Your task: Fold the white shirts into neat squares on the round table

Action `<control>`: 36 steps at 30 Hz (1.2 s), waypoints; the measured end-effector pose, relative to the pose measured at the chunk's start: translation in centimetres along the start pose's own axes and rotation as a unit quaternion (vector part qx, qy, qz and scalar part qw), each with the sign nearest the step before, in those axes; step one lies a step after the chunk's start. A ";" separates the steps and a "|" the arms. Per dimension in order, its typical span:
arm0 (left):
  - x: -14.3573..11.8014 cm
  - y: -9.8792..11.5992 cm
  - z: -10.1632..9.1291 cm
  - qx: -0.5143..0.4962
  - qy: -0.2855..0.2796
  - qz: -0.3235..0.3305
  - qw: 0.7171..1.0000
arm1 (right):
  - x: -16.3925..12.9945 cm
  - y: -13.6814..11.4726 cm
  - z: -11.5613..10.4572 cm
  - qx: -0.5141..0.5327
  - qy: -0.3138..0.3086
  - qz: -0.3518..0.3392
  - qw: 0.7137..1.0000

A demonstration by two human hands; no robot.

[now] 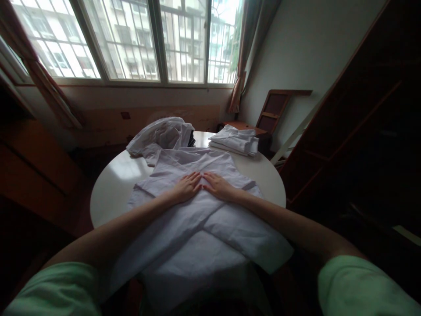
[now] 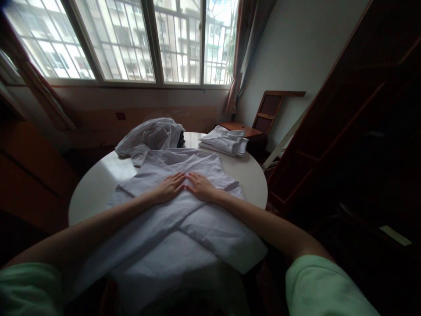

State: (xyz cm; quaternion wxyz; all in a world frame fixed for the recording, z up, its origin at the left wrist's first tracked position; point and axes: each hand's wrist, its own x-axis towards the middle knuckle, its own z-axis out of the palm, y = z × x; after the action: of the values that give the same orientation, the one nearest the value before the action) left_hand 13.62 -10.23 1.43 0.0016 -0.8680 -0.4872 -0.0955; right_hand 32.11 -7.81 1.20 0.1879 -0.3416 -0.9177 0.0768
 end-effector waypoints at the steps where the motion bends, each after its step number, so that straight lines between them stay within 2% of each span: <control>1: -0.4 -0.4 0.3 -0.014 -0.023 -0.014 1.000 | -0.1 0.2 0.4 -0.008 -0.017 -0.001 1.000; 5: -2.2 -2.7 0.0 -0.034 -0.060 -0.074 0.995 | -1.3 2.0 -0.4 -0.039 -0.075 0.010 0.996; 11: -5.6 -7.0 -0.9 -0.001 -0.053 -0.172 0.984 | -4.5 7.5 -3.0 -0.119 -0.071 0.154 0.978; 14: -6.3 -8.2 -1.3 0.008 -0.045 -0.176 0.983 | -5.4 8.8 -3.9 -0.131 -0.082 0.186 0.970; 18: -4.1 -9.1 -2.9 -0.002 -0.055 -0.162 0.985 | -3.4 8.2 -4.6 -0.152 -0.097 0.207 0.962; 19: -3.2 -9.2 -3.3 0.000 -0.032 -0.171 0.985 | -2.4 7.9 -4.7 -0.155 -0.093 0.208 0.961; 21: -1.1 -9.6 -3.8 0.019 0.051 -0.186 0.981 | 0.0 7.3 -4.4 -0.149 -0.079 0.195 0.966; 23: 0.6 -10.0 -3.5 0.041 0.110 -0.181 0.976 | 2.2 7.0 -3.6 -0.126 -0.070 0.163 0.976; 25: 1.7 -10.7 -2.6 0.042 0.087 -0.184 0.978 | 3.9 7.0 -2.5 -0.101 -0.069 0.135 0.983; 27: 2.1 -11.6 -1.5 0.029 0.043 -0.223 0.974 | 4.8 7.3 -1.5 -0.090 -0.069 0.134 0.984; 31: 2.0 -13.3 -0.1 0.010 0.028 -0.299 0.954 | 4.8 8.6 -0.6 -0.105 -0.063 0.205 0.971; 34: 2.0 -13.7 0.0 0.006 0.033 -0.300 0.953 | 4.6 10.0 -1.1 -0.113 -0.050 0.279 0.952; 36: 2.1 -13.8 -0.2 -0.016 0.042 -0.296 0.954 | 4.7 10.8 -1.6 -0.109 -0.040 0.300 0.947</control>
State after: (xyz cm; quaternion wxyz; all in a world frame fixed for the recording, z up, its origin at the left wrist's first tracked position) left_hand 2.96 -1.26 0.71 -0.0205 -0.6797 -0.7205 -0.1359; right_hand 35.98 3.40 1.17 0.0811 -0.6160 -0.7823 0.0430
